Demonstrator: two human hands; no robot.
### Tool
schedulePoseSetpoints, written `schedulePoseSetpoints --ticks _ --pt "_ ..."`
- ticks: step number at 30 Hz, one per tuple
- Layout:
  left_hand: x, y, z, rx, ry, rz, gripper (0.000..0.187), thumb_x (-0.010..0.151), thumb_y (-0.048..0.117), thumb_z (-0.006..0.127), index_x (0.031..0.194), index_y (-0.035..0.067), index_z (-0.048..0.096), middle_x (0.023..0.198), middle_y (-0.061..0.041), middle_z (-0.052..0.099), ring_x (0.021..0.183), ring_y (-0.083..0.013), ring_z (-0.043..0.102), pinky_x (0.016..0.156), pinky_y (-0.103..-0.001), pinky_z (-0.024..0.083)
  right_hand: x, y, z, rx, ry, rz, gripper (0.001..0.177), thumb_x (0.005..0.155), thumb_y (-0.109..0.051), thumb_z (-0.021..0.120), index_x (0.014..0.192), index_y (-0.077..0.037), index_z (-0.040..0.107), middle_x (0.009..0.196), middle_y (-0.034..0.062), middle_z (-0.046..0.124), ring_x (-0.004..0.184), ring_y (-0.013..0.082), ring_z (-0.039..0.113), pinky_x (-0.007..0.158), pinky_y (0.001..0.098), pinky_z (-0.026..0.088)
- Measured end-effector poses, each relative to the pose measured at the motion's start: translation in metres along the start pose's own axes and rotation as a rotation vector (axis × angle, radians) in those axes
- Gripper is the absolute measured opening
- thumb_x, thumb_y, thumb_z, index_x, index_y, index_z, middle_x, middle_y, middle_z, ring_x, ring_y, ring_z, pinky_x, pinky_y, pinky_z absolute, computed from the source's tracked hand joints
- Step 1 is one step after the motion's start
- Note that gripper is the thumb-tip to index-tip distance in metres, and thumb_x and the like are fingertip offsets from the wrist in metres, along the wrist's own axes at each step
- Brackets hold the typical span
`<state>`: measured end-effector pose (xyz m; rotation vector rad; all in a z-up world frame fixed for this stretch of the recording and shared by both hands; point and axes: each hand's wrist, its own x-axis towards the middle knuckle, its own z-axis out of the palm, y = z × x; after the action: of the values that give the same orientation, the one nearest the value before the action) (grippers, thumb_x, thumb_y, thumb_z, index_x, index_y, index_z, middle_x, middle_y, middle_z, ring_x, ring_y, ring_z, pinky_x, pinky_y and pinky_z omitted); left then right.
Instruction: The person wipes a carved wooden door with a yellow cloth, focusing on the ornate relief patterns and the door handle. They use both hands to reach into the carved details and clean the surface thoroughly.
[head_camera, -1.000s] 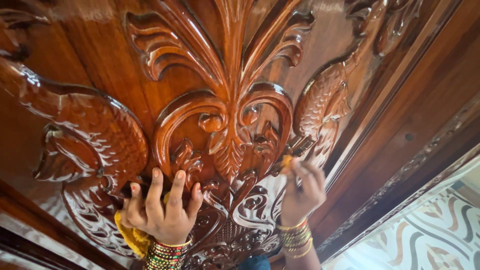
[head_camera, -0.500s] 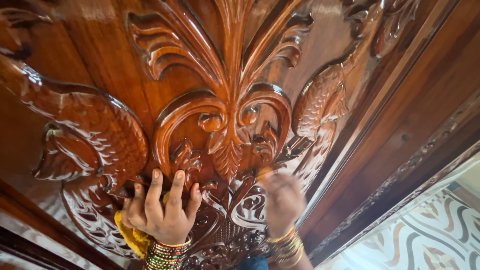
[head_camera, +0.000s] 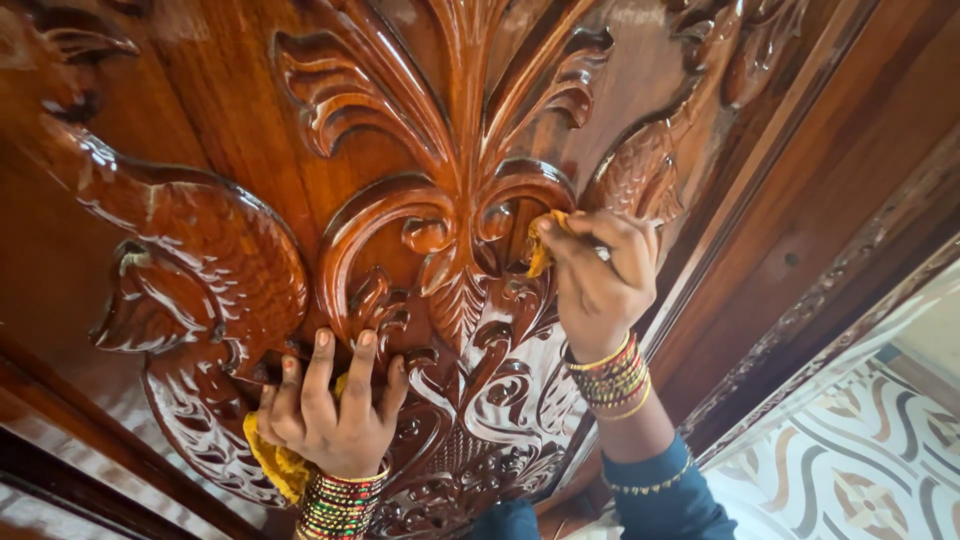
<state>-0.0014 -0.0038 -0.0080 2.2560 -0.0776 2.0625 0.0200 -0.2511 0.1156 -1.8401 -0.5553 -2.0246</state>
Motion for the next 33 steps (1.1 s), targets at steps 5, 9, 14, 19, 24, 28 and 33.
schedulePoseSetpoints --ticks 5,9,14,19,24,28,33 --pt "0.004 0.001 -0.004 -0.010 -0.014 -0.002 0.041 0.101 0.054 0.071 0.133 0.029 0.074 0.138 -0.004 0.065 0.123 -0.0306 0.052 0.109 -0.051 0.036 -0.071 -0.015 -0.009 0.030 -0.028 0.305 0.018 0.084 0.001 0.086 0.081 -0.003 0.068 0.095 0.0045 0.065 0.084 0.0180 0.062 0.069 0.0318 0.048" --pt "0.006 0.002 -0.006 -0.020 -0.008 -0.003 0.040 0.100 0.052 0.070 0.133 0.028 0.074 0.137 -0.004 0.066 0.123 -0.0314 0.052 0.109 -0.052 0.036 -0.101 -0.027 -0.018 0.154 -0.070 0.125 0.015 0.076 -0.005 0.086 0.081 -0.004 0.072 0.096 0.0054 0.066 0.090 0.0226 0.064 0.072 0.0334 0.052" --pt "0.007 0.002 -0.007 -0.034 0.002 -0.003 0.040 0.101 0.052 0.071 0.133 0.027 0.074 0.139 -0.004 0.066 0.123 -0.0313 0.053 0.110 -0.052 0.037 -0.046 -0.013 -0.006 0.126 -0.068 0.055 0.015 0.078 -0.001 0.085 0.089 -0.008 0.078 0.101 0.0034 0.068 0.091 0.0210 0.063 0.076 0.0331 0.051" --pt "0.006 -0.001 -0.007 -0.022 -0.006 0.008 0.041 0.101 0.054 0.070 0.133 0.028 0.074 0.139 -0.003 0.067 0.125 -0.0302 0.054 0.109 -0.051 0.037 -0.019 -0.014 -0.011 0.152 -0.205 -0.048 0.019 0.080 0.000 0.080 0.096 -0.008 0.079 0.107 0.0046 0.067 0.096 0.0235 0.064 0.082 0.0357 0.054" --pt "0.005 0.000 -0.006 0.012 -0.002 0.014 0.040 0.102 0.053 0.068 0.133 0.029 0.074 0.138 -0.003 0.067 0.124 -0.0312 0.054 0.109 -0.051 0.038 -0.084 -0.016 -0.012 0.064 -0.129 0.196 0.015 0.077 -0.004 0.083 0.082 -0.006 0.069 0.102 0.0044 0.068 0.091 0.0200 0.065 0.075 0.0354 0.053" --pt "0.005 0.001 -0.004 0.011 0.029 0.025 0.040 0.102 0.054 0.068 0.132 0.028 0.075 0.137 -0.004 0.067 0.123 -0.0308 0.053 0.108 -0.052 0.038 -0.119 -0.031 -0.018 0.087 -0.145 0.233 0.019 0.076 -0.013 0.087 0.083 -0.004 0.072 0.099 0.0106 0.067 0.087 0.0202 0.065 0.068 0.0320 0.054" --pt "0.003 0.000 -0.005 -0.010 0.030 0.014 0.040 0.101 0.052 0.069 0.131 0.027 0.075 0.136 -0.003 0.067 0.124 -0.0300 0.054 0.109 -0.051 0.037 -0.063 0.010 -0.005 -0.085 -0.003 0.184 0.021 0.084 -0.006 0.087 0.075 -0.006 0.068 0.096 0.0052 0.068 0.087 0.0199 0.063 0.072 0.0351 0.050"
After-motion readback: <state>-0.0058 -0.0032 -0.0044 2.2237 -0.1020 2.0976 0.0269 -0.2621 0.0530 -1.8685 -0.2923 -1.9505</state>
